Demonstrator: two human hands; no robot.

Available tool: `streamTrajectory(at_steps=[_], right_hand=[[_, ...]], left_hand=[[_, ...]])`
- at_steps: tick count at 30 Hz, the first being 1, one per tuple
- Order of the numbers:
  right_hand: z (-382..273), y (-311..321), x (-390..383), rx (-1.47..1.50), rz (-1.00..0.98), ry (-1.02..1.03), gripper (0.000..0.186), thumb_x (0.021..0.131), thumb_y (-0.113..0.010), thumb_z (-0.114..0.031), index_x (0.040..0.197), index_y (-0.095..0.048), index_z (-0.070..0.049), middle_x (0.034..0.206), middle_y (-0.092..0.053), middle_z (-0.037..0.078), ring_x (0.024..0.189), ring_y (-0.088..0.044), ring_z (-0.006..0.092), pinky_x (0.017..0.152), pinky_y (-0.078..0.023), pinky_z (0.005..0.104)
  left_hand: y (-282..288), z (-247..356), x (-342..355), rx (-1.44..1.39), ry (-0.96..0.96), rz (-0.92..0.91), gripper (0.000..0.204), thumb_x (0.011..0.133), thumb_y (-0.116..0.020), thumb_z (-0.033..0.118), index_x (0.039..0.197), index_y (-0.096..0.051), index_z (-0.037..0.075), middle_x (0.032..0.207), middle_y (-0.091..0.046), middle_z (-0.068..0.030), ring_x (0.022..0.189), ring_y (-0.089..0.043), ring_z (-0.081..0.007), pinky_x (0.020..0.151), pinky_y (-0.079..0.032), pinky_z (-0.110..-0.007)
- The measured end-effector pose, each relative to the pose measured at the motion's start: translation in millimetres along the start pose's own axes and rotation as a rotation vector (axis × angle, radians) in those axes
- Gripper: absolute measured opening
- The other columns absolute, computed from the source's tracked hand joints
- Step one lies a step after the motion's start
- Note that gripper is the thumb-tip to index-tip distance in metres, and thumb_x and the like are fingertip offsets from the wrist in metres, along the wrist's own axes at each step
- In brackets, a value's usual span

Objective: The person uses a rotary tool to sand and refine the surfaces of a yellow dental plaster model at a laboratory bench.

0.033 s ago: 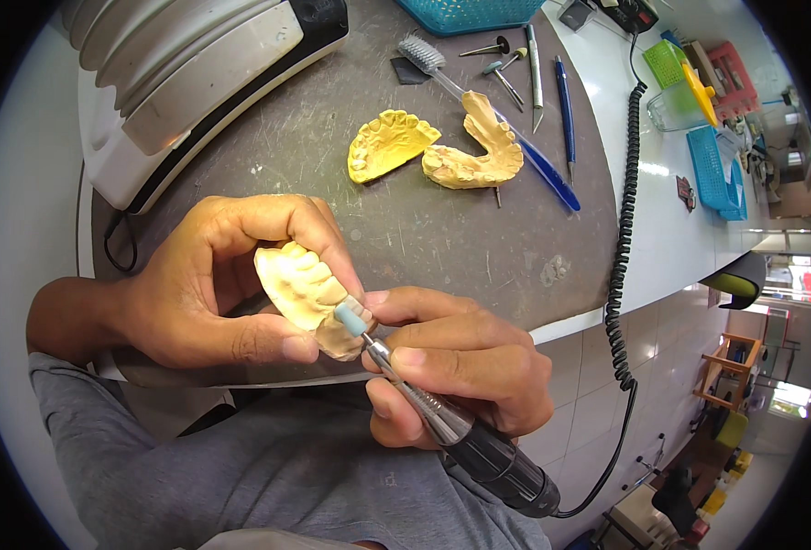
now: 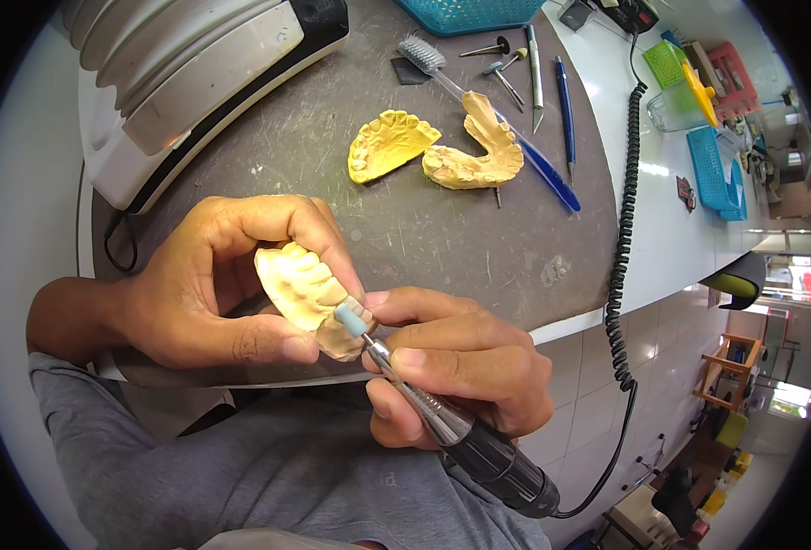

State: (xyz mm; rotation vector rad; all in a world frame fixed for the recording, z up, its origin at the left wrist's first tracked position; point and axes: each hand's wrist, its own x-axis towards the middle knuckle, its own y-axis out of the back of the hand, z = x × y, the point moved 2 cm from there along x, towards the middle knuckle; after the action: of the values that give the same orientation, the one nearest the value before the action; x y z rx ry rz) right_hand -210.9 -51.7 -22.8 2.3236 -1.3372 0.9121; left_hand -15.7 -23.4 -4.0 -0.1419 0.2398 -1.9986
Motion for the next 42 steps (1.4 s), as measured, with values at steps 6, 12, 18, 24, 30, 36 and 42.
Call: streamTrajectory(at_steps=[6, 12, 18, 24, 30, 36, 42], right_hand=[[0, 0, 0, -0.002, -0.026, 0.009, 0.038, 0.073, -0.078, -0.005, 0.098, -0.052, 0.002, 0.082, -0.064, 0.018, 0.084, -0.067, 0.0345, 0.077, -0.057, 0.0429], [1, -4, -4, 0.014, 0.089, -0.023, 0.037, 0.073, -0.078, -0.005, 0.098, -0.052, 0.002, 0.08, -0.064, 0.017, 0.084, -0.067, 0.0347, 0.076, -0.057, 0.0418], [0, -2, -1, -0.012, 0.015, 0.004, 0.034, 0.074, -0.077, -0.005, 0.096, -0.052, 0.002, 0.08, -0.064, 0.017, 0.083, -0.067, 0.0339, 0.074, -0.058, 0.0395], [1, -8, -2, -0.019, 0.134, 0.001, 0.032, 0.076, -0.076, -0.008, 0.094, -0.051, 0.002, 0.08, -0.062, 0.017, 0.081, -0.068, 0.0321, 0.072, -0.059, 0.0372], [1, -9, -3, -0.017, 0.167, 0.002, 0.032, 0.077, -0.075, -0.009, 0.093, -0.05, 0.003, 0.079, -0.061, 0.017, 0.081, -0.068, 0.0321, 0.07, -0.059, 0.0359], [-1, -4, -1, -0.007, 0.085, -0.008, 0.034, 0.075, -0.077, -0.006, 0.094, -0.051, 0.003, 0.079, -0.062, 0.016, 0.081, -0.068, 0.0325, 0.074, -0.058, 0.0385], [0, -9, -2, -0.014, 0.091, -0.001, 0.033, 0.076, -0.076, -0.008, 0.094, -0.051, 0.003, 0.078, -0.061, 0.016, 0.082, -0.068, 0.0315, 0.073, -0.059, 0.038]], left_hand=[[1, 2, 1, 0.035, 0.003, -0.009, 0.035, 0.078, -0.071, 0.012, 0.105, -0.055, -0.004, 0.101, -0.057, -0.01, 0.095, -0.057, -0.0131, 0.083, -0.044, -0.027], [1, 2, 0, 0.055, -0.011, -0.004, 0.034, 0.078, -0.071, 0.012, 0.104, -0.056, -0.003, 0.1, -0.058, -0.0096, 0.093, -0.057, -0.0129, 0.082, -0.044, -0.026], [0, 1, 1, 0.044, -0.01, 0.0, 0.034, 0.078, -0.072, 0.012, 0.104, -0.056, -0.003, 0.1, -0.058, -0.0095, 0.093, -0.057, -0.0128, 0.082, -0.044, -0.027], [0, 1, 1, 0.057, -0.023, -0.01, 0.035, 0.077, -0.072, 0.013, 0.104, -0.056, -0.003, 0.099, -0.057, -0.0083, 0.092, -0.056, -0.0118, 0.08, -0.043, -0.026], [0, 0, 1, 0.015, -0.023, -0.006, 0.035, 0.077, -0.072, 0.013, 0.104, -0.056, -0.003, 0.098, -0.056, -0.0082, 0.091, -0.055, -0.0114, 0.079, -0.043, -0.025], [0, 0, 1, 0.014, -0.02, -0.007, 0.034, 0.078, -0.072, 0.012, 0.104, -0.056, -0.003, 0.098, -0.056, -0.0082, 0.091, -0.055, -0.0114, 0.079, -0.043, -0.025], [1, 1, 1, 0.063, -0.004, -0.016, 0.035, 0.078, -0.072, 0.011, 0.105, -0.056, -0.003, 0.098, -0.055, -0.008, 0.091, -0.055, -0.0112, 0.079, -0.042, -0.025]])
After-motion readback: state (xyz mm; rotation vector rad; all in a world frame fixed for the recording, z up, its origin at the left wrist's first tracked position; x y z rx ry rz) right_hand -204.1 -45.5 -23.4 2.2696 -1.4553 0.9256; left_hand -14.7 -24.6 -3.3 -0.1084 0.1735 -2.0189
